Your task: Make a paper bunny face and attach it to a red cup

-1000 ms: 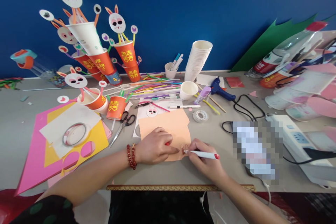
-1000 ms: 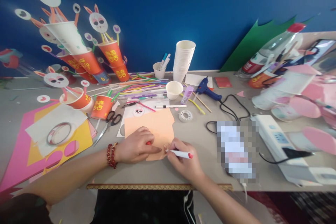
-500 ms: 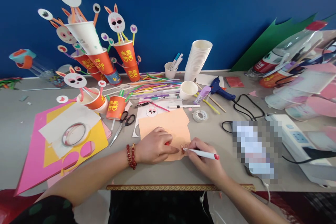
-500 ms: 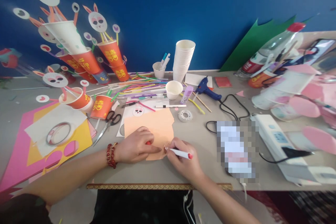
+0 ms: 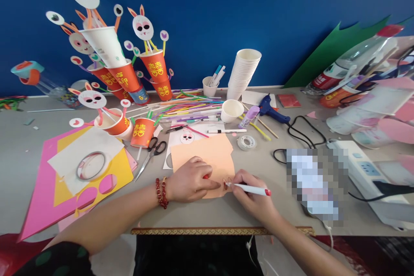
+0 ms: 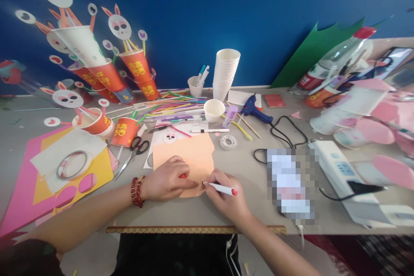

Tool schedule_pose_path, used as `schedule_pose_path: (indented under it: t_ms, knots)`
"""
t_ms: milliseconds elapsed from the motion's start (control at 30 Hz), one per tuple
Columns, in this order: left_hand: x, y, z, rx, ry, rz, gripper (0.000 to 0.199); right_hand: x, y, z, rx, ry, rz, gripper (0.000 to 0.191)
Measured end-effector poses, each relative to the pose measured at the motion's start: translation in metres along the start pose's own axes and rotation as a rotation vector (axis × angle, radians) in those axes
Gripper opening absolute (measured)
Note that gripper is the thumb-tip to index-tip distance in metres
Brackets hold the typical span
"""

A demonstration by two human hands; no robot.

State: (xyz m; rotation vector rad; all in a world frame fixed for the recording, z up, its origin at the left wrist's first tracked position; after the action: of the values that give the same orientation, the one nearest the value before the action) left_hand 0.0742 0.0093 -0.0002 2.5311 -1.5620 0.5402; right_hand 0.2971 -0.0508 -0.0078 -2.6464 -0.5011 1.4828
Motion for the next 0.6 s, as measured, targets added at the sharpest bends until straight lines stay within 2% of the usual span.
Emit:
schedule_pose_path:
  t_ms: [600]
  knots:
    - [0.0009,-0.0007,-0.0029,-0.02,-0.006,0.002,0.033,0.0004,-0.0006,0.0002,0.004,0.028,-0.01,0.018]
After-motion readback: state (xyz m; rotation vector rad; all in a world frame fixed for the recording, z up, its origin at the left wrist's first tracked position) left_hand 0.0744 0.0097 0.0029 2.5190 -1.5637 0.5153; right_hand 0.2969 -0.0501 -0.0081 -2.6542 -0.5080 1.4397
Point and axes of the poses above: each hand's wrist, its own y-axis away from the middle knuckle, its own z-axis out of the palm, x = y × z, the point moved 1 cm from there along -y, towards the middle knuckle, and after that the axes turned 5 degrees about -z, right-handed, at the moved point
